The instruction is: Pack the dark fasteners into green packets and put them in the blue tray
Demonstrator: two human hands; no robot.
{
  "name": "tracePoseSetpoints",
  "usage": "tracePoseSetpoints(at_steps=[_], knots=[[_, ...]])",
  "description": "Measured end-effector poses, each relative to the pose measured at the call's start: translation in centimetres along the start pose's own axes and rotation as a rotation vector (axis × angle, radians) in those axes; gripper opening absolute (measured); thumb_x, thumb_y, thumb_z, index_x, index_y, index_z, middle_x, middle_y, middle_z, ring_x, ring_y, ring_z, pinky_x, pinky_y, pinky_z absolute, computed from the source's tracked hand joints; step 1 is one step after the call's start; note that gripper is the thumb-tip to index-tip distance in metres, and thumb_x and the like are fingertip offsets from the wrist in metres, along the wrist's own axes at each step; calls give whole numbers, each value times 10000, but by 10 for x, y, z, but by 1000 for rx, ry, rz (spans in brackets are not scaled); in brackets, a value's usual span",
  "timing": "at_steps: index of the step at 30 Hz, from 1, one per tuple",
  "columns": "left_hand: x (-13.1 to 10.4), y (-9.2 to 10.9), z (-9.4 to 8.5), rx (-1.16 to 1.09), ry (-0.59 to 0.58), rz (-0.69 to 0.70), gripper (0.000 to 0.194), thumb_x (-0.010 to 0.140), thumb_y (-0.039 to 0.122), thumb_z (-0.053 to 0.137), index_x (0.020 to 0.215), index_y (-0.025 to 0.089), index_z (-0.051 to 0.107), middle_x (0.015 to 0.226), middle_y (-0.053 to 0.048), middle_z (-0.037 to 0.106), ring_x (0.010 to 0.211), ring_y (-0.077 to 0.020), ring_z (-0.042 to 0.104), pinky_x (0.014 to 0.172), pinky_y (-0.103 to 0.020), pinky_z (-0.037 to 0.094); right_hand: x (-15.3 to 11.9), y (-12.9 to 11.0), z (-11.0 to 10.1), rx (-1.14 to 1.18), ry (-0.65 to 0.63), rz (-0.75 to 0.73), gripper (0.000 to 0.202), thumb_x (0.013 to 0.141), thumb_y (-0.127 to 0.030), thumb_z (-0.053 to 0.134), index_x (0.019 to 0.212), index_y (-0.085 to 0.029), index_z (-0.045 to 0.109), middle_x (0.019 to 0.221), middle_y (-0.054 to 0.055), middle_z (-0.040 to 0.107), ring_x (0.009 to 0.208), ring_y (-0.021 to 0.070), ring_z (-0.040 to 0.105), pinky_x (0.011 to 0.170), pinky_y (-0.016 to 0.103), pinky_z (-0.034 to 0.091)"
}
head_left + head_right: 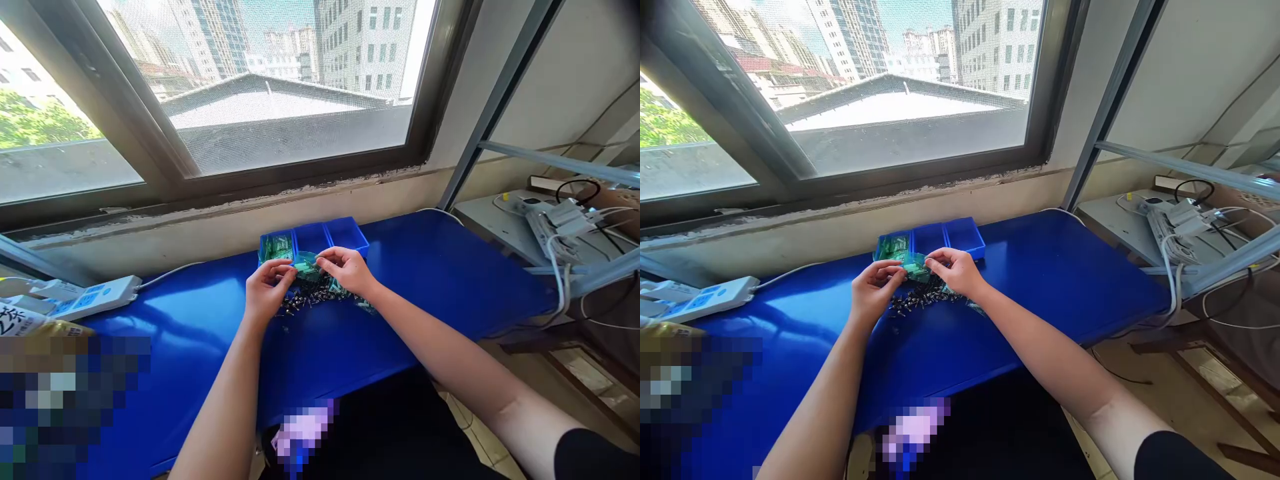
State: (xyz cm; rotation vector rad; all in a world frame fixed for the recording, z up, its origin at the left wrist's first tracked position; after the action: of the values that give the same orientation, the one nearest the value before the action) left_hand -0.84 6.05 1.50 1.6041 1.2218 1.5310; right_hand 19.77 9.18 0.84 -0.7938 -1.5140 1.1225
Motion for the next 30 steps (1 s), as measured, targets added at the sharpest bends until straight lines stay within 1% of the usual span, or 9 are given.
tracePoseSetpoints(at_steps=[5,7,9,11,15,20,22,27,30], knots=[[1,3,-2,-69,54,-26,361,767,376,823,1045,176,708,842,-46,757,709,-147,694,685,-266,557,-2,3,6,7,-116,145,232,812,-316,763,971,-185,656,810,32,753,740,179,734,698,301,558],[1,3,1,-88,47,-49,412,754,369,832,1095,181,696,836,-38,755,689,-143,689,668,-262,556,-3,5,8,48,-147,206,227,819,-310,756,959,-186,628,764,27,754,710,175,734,646,274,540],[0,2,4,-103,28,-71,489,740,358,842,1166,190,672,812,-20,746,645,-130,671,641,-255,552,-2,6,9,82,-145,234,228,833,-320,744,961,-186,612,731,25,752,681,168,728,597,248,515],[0,2,8,-111,10,-78,547,733,343,847,1221,198,648,782,-4,733,618,-121,657,630,-250,552,-1,7,7,83,-117,232,236,837,-327,745,965,-187,606,731,25,753,678,163,729,573,231,498],[-1,4,9,-125,11,-74,568,734,330,847,1247,207,636,802,-5,736,650,-126,678,658,-255,560,-1,7,6,90,-86,227,271,842,-370,751,975,-194,592,732,20,750,672,173,741,542,223,495],[-3,5,14,-113,-56,-90,508,758,328,834,1217,203,656,821,-18,746,701,-137,700,681,-255,550,-1,8,7,128,-86,224,301,854,-403,738,1001,-200,572,714,10,735,661,183,750,524,219,494],[-3,6,15,-106,-59,-79,488,761,325,832,1202,202,665,807,-14,742,691,-129,689,672,-247,542,-2,8,7,111,-94,213,305,855,-410,736,1006,-199,576,710,9,733,665,179,746,534,220,495],[-2,7,13,-124,-25,-42,546,754,337,834,1252,218,644,847,-13,736,679,-121,670,652,-246,545,-1,7,6,81,-83,181,320,815,-440,756,981,-190,644,686,-7,696,610,145,676,531,233,481],[-3,9,11,-123,-24,-28,499,753,344,833,1205,206,672,840,-20,729,715,-133,676,665,-255,550,0,5,4,89,-41,136,309,805,-451,752,968,-193,698,699,-19,656,586,117,612,537,239,479]])
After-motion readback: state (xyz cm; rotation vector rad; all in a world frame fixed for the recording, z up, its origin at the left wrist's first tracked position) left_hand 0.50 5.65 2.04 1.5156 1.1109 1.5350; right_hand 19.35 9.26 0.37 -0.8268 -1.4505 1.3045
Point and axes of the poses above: each hand's wrist, its own x-axis towards the middle knuckle, its own z-axis out of the palm, y = z × x, the point moved 4 cm from there along x, towards the middle knuckle
